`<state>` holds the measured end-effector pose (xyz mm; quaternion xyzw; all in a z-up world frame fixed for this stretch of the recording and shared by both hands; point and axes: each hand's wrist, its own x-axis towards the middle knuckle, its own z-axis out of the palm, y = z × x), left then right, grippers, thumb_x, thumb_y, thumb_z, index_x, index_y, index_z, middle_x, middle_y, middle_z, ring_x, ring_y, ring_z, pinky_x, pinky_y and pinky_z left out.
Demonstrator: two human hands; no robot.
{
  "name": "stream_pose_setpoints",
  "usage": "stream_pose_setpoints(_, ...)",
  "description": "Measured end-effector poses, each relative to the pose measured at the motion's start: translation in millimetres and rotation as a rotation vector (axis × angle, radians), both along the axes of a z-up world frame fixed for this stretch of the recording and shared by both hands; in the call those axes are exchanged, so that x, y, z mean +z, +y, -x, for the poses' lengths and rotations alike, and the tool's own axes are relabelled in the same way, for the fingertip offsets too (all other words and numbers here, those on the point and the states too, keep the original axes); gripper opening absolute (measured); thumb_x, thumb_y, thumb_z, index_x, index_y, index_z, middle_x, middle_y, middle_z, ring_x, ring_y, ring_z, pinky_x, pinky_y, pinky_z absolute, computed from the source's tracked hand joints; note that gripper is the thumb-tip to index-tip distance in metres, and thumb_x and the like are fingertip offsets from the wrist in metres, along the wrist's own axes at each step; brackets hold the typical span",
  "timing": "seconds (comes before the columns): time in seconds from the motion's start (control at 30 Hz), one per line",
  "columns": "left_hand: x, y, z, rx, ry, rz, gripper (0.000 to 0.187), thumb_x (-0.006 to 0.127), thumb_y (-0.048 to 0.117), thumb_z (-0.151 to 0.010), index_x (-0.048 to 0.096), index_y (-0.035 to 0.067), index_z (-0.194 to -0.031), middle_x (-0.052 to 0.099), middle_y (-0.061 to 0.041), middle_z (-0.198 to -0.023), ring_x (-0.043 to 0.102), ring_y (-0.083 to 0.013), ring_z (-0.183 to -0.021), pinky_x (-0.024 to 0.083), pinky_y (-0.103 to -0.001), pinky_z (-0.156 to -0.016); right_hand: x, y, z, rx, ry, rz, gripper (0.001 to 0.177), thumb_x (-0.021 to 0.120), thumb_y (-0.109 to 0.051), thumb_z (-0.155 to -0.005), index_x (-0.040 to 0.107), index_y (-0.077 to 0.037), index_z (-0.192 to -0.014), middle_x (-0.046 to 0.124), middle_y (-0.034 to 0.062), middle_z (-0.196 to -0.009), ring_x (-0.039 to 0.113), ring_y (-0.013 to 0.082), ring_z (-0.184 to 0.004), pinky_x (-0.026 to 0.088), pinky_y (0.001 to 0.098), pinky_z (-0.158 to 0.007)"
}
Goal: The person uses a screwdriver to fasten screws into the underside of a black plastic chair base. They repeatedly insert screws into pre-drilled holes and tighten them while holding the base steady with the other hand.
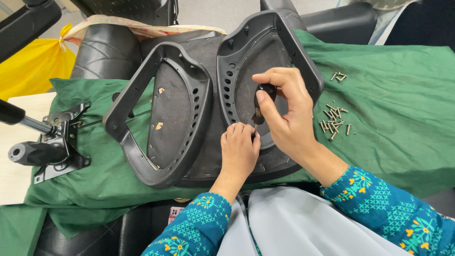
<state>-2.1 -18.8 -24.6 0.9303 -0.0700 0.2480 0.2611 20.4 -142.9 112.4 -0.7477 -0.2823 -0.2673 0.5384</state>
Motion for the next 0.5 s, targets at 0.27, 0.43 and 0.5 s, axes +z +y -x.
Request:
stream_pose_setpoints(0.27, 3.4, -3.4, -1.6, 0.030, 0.009, 0.002, 0.014, 0.072, 0.021, -0.086, 0.063, 0.011, -0.090, 0.060, -0.006, -0.095, 0.059, -0.0296, -0.106, 0.044, -0.048, -0.089, -5.0, -3.0, 2.4, 0.084, 0.029, -0.058, 0.019, 0.069, -0.003, -0.100, 0.063, -0.004, -0.118, 0.060, 0.0068, -0.131, 0.060, 0.0122, -0.109, 0.051, 0.0263, -0.092)
stream_pose_setpoints(0.43, 4.4, -3.4, -1.0, 0.036, 0.029, 0.000, 0.015, 0.072, 0.021, -0.085, 0.062, 0.011, -0.088, 0.060, -0.007, -0.094, 0.059, -0.0300, -0.106, 0.044, -0.048, -0.087, -8.2, -4.3, 0.8, -0.029, -0.029, 0.015, 0.022, 0.082, -0.003, -0.093, 0.069, -0.006, -0.110, 0.053, 0.0082, -0.120, 0.055, 0.0135, -0.099, 0.048, 0.0261, -0.084)
stream_pose_setpoints(0.5, 4.4, -3.5, -0.8, 0.038, 0.048, 0.003, 0.014, 0.072, 0.021, -0.086, 0.062, 0.010, -0.088, 0.060, -0.006, -0.094, 0.059, -0.0296, -0.107, 0.044, -0.048, -0.088, -8.6, -5.8, 2.2, -0.041, -0.036, 0.050, 0.018, 0.078, -0.001, -0.098, 0.069, -0.006, -0.113, 0.058, 0.0065, -0.117, 0.056, 0.0137, -0.098, 0.048, 0.0252, -0.081)
